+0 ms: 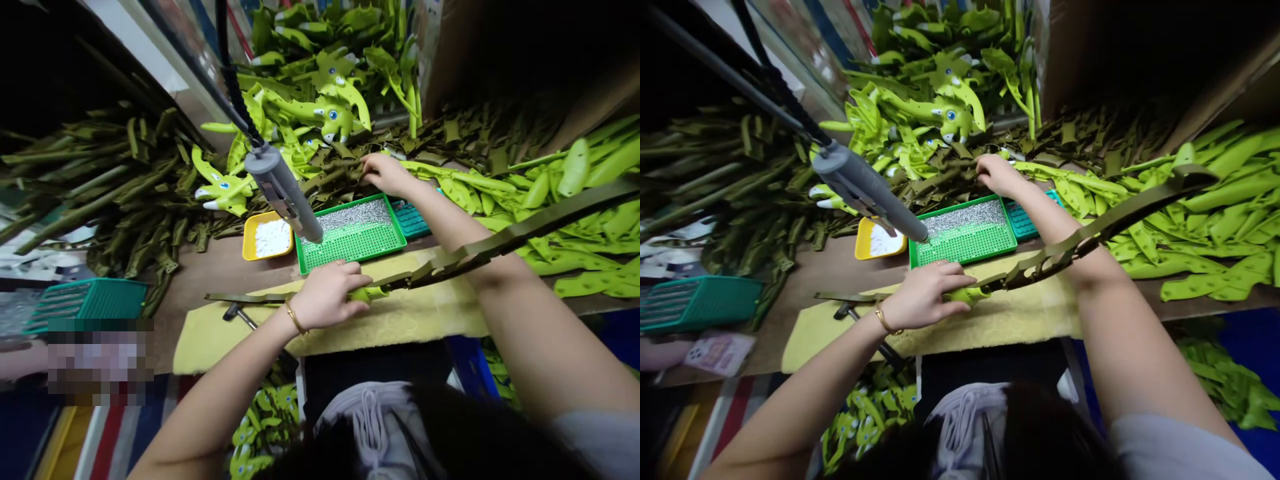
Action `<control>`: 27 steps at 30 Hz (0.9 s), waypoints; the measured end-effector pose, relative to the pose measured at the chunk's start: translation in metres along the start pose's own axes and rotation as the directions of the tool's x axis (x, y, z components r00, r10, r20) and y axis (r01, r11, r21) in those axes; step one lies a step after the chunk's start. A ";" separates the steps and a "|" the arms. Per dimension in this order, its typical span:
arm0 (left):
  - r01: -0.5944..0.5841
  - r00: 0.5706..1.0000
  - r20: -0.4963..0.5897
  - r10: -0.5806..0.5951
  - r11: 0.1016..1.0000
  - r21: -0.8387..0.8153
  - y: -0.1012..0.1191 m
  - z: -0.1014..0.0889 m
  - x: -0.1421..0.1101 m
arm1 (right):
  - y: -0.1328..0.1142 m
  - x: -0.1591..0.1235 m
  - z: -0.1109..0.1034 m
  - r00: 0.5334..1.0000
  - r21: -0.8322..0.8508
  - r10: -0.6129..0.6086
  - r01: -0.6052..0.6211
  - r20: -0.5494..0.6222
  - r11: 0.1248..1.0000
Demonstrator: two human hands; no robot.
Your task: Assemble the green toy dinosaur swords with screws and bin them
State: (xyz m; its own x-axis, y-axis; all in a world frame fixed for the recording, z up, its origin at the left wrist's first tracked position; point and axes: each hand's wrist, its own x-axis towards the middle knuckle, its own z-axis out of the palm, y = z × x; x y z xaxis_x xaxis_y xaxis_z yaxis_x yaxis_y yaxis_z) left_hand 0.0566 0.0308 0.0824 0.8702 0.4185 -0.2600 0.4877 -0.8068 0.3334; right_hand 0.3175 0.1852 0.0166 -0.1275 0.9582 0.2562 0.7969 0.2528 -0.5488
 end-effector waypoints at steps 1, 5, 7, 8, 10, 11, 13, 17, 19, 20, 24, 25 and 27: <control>0.007 1.000 -0.004 -0.007 1.000 -0.006 -0.001 0.000 0.002 | 0.002 -0.004 -0.006 0.994 0.074 0.051 -0.043 -0.102 0.996; 0.076 0.996 -0.033 -0.077 0.996 -0.047 -0.012 -0.007 0.015 | 0.017 -0.067 -0.060 0.820 0.514 0.448 -0.230 -0.355 0.827; 0.117 0.992 -0.034 -0.120 0.989 -0.088 -0.017 -0.012 0.025 | 0.019 -0.118 -0.087 0.651 0.691 0.660 -0.278 -0.375 0.668; 0.137 0.990 -0.027 -0.141 0.984 -0.111 -0.020 -0.014 0.030 | 0.016 -0.143 -0.096 0.603 0.738 0.725 -0.312 -0.332 0.598; 0.173 0.984 -0.003 -0.175 0.973 -0.153 -0.024 -0.017 0.039 | 0.000 -0.187 -0.102 0.624 0.740 0.728 -0.342 -0.282 0.580; 0.189 0.982 0.007 -0.190 0.968 -0.167 -0.024 -0.018 0.043 | -0.013 -0.202 -0.098 0.684 0.716 0.701 -0.384 -0.203 0.583; 0.205 0.979 0.015 -0.205 0.963 -0.177 -0.024 -0.018 0.049 | -0.045 -0.217 -0.082 0.886 0.517 0.460 -0.418 0.052 0.747; 0.191 0.982 0.006 -0.191 0.976 -0.107 -0.017 -0.017 0.055 | -0.095 -0.204 -0.042 0.984 0.118 0.145 -0.157 0.101 0.981; 0.196 0.981 0.009 -0.196 0.978 -0.073 -0.013 -0.017 0.056 | -0.104 -0.195 -0.030 0.986 0.021 0.166 -0.166 0.024 0.986; 0.202 0.979 0.010 -0.201 0.977 -0.064 -0.012 -0.017 0.056 | -0.105 -0.192 -0.026 0.983 0.004 0.184 -0.184 -0.021 0.983; 0.219 0.976 0.002 -0.219 0.975 -0.031 -0.008 -0.017 0.057 | -0.107 -0.198 -0.010 0.950 0.032 0.246 -0.245 -0.194 0.969; 0.224 0.974 -0.008 -0.224 0.974 -0.017 -0.007 -0.017 0.056 | -0.107 -0.201 -0.005 0.935 0.061 0.261 -0.254 -0.241 0.965; 0.232 0.972 -0.034 -0.232 0.973 -0.003 -0.005 -0.018 0.052 | -0.108 -0.210 0.007 0.886 0.160 0.309 -0.268 -0.346 0.950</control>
State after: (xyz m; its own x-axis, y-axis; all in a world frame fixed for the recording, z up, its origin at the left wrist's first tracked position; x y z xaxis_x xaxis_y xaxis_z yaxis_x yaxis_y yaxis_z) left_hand 0.1012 0.0637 0.0832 0.7350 0.6085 -0.2991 0.6767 -0.6861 0.2671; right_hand 0.2544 -0.0423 0.0166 0.3371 0.8808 0.3326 0.6964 0.0045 -0.7177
